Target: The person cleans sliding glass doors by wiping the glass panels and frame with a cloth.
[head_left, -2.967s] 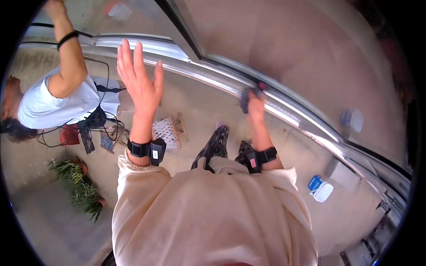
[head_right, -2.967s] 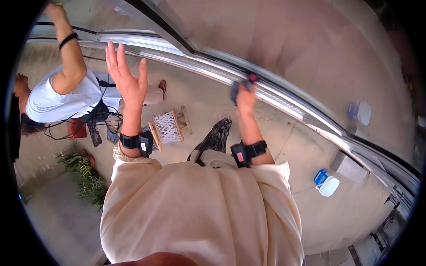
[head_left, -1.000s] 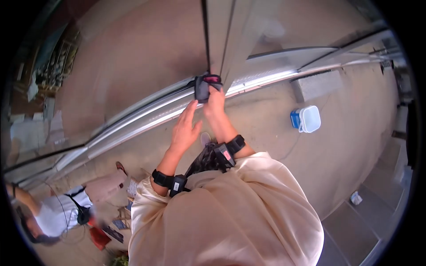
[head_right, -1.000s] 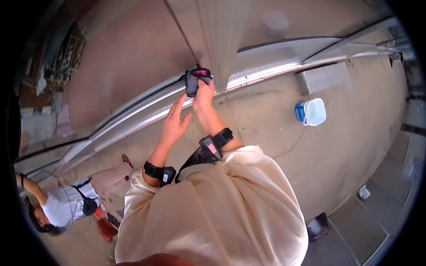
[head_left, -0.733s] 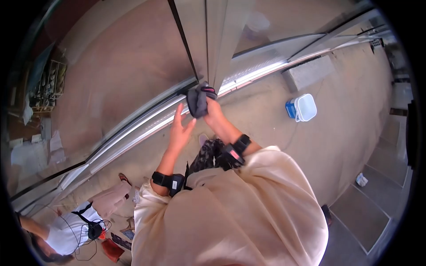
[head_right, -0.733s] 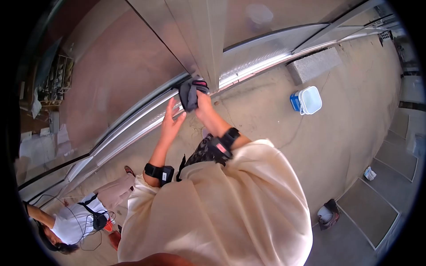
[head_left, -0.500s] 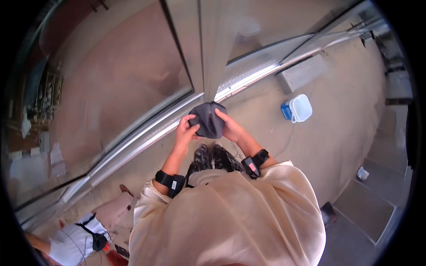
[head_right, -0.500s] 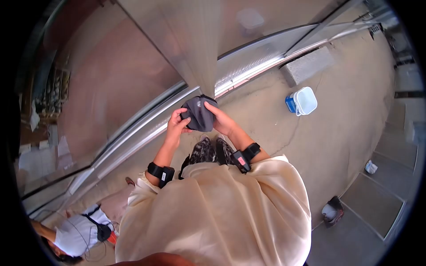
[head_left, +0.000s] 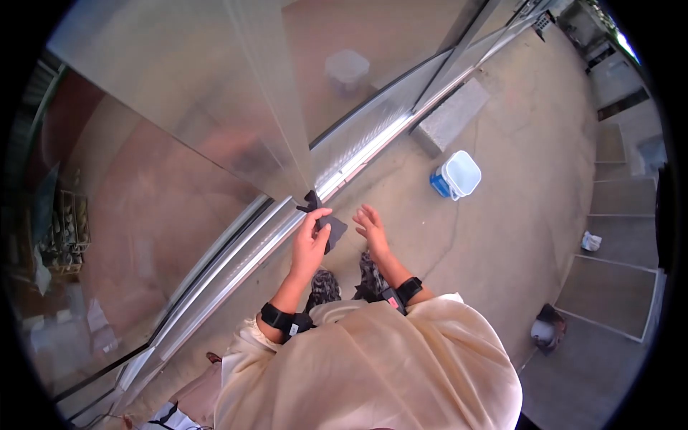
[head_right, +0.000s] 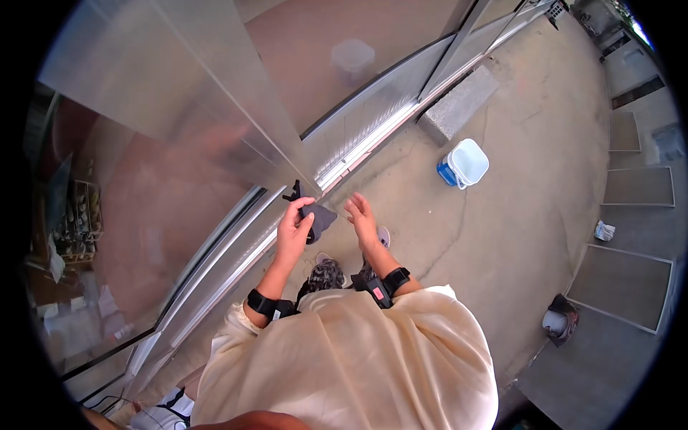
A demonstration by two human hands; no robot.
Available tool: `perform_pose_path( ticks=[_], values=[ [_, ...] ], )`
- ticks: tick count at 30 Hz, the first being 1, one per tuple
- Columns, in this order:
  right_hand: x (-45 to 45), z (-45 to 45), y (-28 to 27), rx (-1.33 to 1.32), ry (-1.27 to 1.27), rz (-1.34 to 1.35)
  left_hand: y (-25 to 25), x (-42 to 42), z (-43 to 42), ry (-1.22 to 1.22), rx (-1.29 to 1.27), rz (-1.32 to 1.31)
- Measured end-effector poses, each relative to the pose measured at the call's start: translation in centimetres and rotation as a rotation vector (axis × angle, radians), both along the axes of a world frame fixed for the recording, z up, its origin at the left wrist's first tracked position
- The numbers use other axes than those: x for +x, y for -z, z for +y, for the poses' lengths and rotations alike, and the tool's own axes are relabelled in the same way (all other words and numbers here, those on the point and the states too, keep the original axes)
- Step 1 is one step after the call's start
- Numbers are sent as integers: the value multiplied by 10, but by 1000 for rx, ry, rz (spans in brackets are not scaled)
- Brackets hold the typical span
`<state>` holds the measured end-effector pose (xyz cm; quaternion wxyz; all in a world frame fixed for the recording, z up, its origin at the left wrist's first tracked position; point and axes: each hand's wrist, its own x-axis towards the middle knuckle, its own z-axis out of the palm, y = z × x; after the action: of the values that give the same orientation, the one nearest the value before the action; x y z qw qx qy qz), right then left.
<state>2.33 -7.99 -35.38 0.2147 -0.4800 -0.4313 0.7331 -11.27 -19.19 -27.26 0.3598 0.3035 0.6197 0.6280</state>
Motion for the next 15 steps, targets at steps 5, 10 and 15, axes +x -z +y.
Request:
perform_pose_path(
  ticks=[5,10,15],
  values=[
    [0,37,-13,-254,-433,257,-18,15,36,8,30,-228],
    [27,93,-31,-374,-762,520,-30,16,80,-244,135,-270],
    [40,146,-71,776,-784,69,0,32,103,-308,-62,-138]
  ],
)
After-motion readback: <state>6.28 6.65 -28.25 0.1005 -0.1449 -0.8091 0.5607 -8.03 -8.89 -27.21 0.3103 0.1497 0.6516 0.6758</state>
